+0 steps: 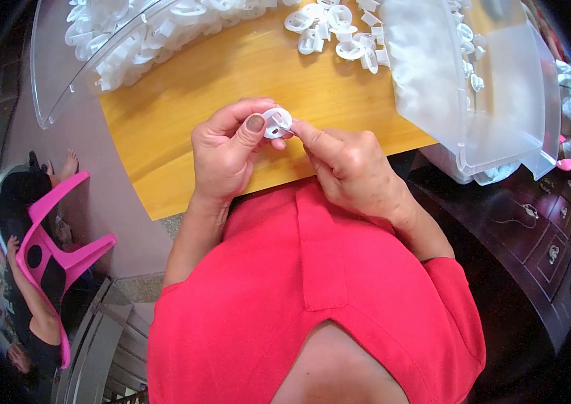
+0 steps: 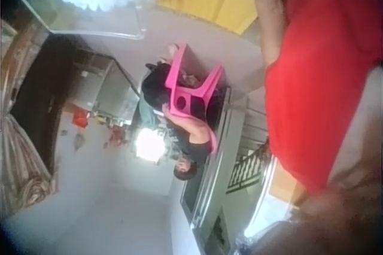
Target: The person repeatedly takes white plastic pieces from a container and uses a small metal tool to assemble components into each piece by hand.
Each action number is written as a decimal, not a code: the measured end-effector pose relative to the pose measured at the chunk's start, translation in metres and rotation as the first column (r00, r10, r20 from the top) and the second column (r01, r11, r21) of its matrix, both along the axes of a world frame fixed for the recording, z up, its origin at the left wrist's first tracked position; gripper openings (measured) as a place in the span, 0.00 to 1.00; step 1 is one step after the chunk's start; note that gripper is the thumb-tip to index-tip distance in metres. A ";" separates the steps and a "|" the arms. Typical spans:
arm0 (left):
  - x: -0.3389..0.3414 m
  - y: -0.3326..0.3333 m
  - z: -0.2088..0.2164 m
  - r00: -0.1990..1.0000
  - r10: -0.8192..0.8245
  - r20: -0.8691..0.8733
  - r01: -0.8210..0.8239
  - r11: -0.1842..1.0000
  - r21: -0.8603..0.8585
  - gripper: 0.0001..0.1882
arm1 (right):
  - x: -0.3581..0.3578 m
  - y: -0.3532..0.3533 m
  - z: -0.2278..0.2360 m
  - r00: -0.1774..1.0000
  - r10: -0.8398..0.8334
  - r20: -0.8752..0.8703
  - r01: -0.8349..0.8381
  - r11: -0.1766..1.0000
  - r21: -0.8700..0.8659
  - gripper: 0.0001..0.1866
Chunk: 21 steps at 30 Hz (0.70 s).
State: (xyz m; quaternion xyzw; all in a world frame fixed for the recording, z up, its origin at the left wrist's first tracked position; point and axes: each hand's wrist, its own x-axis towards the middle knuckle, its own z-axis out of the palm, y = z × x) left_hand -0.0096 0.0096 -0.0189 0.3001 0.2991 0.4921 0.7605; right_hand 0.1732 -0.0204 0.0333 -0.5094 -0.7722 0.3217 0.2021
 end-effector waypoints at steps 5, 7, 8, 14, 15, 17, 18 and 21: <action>0.002 -0.001 0.000 0.999 0.011 0.047 -0.013 0.999 0.039 0.12 | 0.002 0.001 -0.005 0.973 -0.062 -0.221 0.042 0.995 -0.096 0.18; 0.003 -0.002 -0.003 0.999 0.020 0.043 -0.022 0.998 0.060 0.12 | 0.002 0.004 -0.003 0.966 -0.091 -0.242 0.053 0.986 -0.158 0.17; 0.003 -0.002 -0.004 0.999 0.029 0.039 -0.032 0.996 0.080 0.11 | 0.002 0.005 -0.002 0.958 -0.121 -0.261 0.063 0.974 -0.220 0.16; 0.003 -0.003 -0.006 1.000 -0.008 -0.014 0.008 1.000 -0.007 0.12 | 0.004 0.004 -0.009 0.931 -0.202 -0.303 0.090 0.934 -0.346 0.17; 0.002 -0.001 -0.004 1.000 -0.012 -0.016 0.012 1.000 -0.010 0.12 | 0.004 0.004 -0.009 0.930 -0.207 -0.304 0.093 0.932 -0.349 0.17; 0.001 0.002 0.002 0.997 -0.076 -0.019 0.072 0.987 -0.144 0.13 | 0.003 0.005 -0.007 0.935 -0.212 -0.285 0.100 0.927 -0.362 0.17; 0.000 0.002 0.003 0.997 -0.078 -0.019 0.075 0.986 -0.147 0.13 | 0.003 0.005 -0.006 0.934 -0.216 -0.285 0.102 0.926 -0.365 0.17; -0.001 0.004 0.002 0.995 -0.103 0.003 0.102 0.980 -0.170 0.14 | 0.002 0.002 -0.003 0.983 -0.122 -0.138 0.092 0.973 -0.210 0.18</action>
